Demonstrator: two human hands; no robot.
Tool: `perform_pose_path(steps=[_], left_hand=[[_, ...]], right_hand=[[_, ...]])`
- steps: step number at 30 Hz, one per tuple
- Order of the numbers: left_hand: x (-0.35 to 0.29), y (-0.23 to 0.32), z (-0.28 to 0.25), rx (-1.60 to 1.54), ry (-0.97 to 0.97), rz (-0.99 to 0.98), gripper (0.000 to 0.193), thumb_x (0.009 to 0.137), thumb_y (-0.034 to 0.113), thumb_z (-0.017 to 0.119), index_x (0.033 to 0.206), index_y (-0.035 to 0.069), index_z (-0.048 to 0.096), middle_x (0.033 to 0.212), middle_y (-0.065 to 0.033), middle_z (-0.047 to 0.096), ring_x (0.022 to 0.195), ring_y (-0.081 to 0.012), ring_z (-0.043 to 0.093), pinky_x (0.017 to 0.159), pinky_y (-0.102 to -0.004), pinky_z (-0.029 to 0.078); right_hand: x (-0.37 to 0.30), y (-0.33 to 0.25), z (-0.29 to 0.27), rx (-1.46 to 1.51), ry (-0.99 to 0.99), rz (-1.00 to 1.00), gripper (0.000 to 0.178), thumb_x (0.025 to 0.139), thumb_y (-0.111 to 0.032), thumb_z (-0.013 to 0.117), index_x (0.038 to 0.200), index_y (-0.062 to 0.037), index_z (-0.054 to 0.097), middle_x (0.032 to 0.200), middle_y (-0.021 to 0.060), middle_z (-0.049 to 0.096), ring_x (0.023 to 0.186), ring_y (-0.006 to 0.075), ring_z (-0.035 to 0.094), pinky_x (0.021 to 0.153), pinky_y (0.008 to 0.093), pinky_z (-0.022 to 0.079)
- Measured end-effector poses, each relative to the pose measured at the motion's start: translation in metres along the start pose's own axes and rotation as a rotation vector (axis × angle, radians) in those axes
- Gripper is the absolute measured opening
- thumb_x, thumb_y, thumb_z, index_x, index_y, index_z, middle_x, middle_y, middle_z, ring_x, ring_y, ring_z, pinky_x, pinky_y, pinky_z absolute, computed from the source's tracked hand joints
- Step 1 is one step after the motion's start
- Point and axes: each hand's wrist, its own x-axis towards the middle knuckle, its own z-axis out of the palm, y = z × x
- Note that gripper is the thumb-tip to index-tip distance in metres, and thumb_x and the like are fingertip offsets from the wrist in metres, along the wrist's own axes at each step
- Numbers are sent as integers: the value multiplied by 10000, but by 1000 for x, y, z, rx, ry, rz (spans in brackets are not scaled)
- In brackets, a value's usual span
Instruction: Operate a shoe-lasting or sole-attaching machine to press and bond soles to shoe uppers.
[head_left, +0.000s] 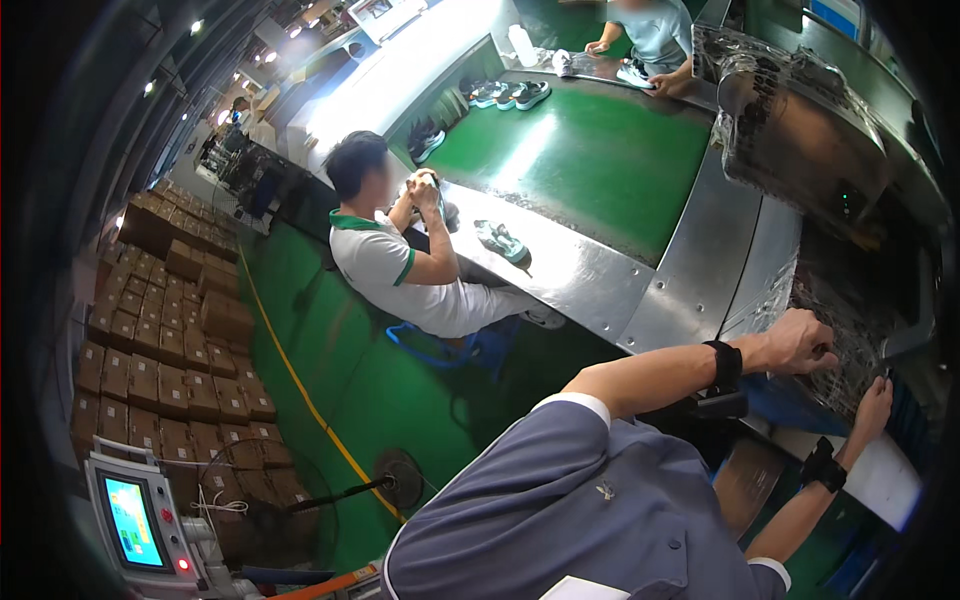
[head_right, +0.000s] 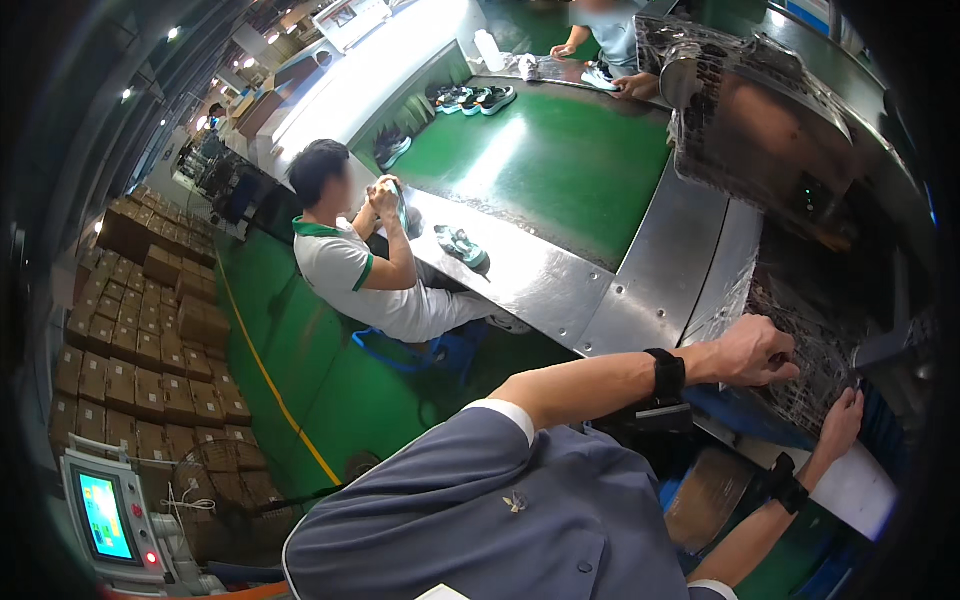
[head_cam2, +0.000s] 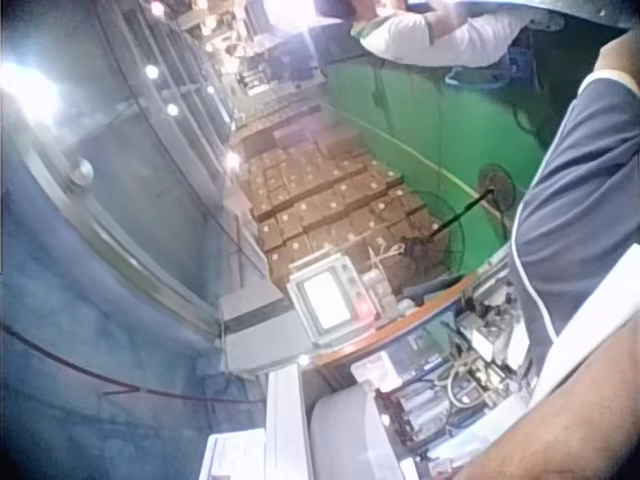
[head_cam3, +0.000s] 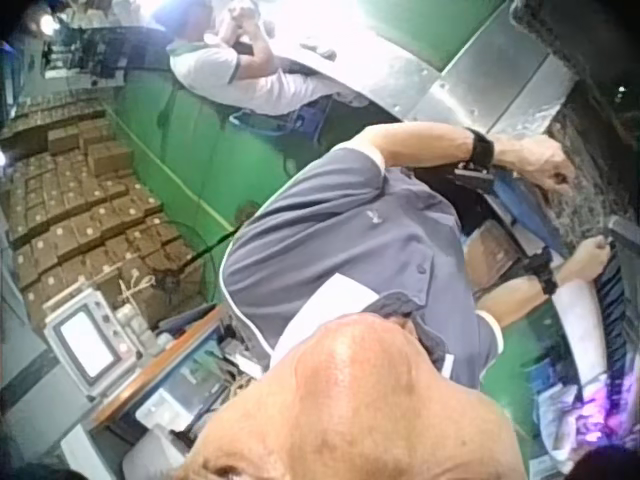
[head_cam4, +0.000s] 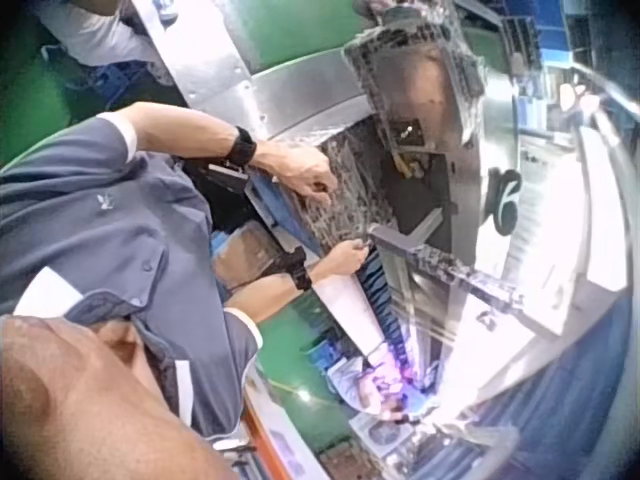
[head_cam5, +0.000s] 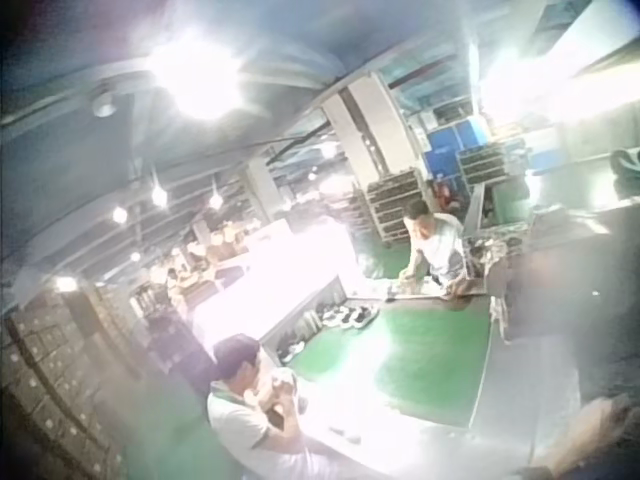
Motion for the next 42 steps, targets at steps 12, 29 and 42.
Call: perform_pose_path(steps=[12, 29, 42], left_hand=[[25, 99, -1, -899, -31, 46, 904, 910, 566, 514, 1491, -27, 158, 1506, -229, 289, 1397, -329, 297, 1092, -444, 307], [-3, 128, -41, 36, 101, 226, 702, 948, 400, 370, 1533, 61, 182, 1589, -256, -3, 1471, -428, -11, 1143, -590, -3], [-12, 126, -38, -1068, -344, 165, 712, 856, 541, 599, 1295, 13, 409, 1254, -145, 481, 1121, -241, 435, 943, -342, 357]], right_hand=[[-159, -151, -105, 969, 230, -745, 455, 1038, -227, 415, 1400, 48, 417, 1448, 153, 450, 1279, 229, 471, 1073, 334, 352], [-235, -247, -166, 2050, -91, -686, 706, 935, -411, 291, 1458, 60, 235, 1504, 279, 273, 1386, 386, 311, 1167, 498, 212], [-186, -207, -156, 2483, -865, -1084, 539, 868, -419, 628, 1230, -43, 495, 1101, 74, 540, 922, 192, 520, 833, 366, 465]])
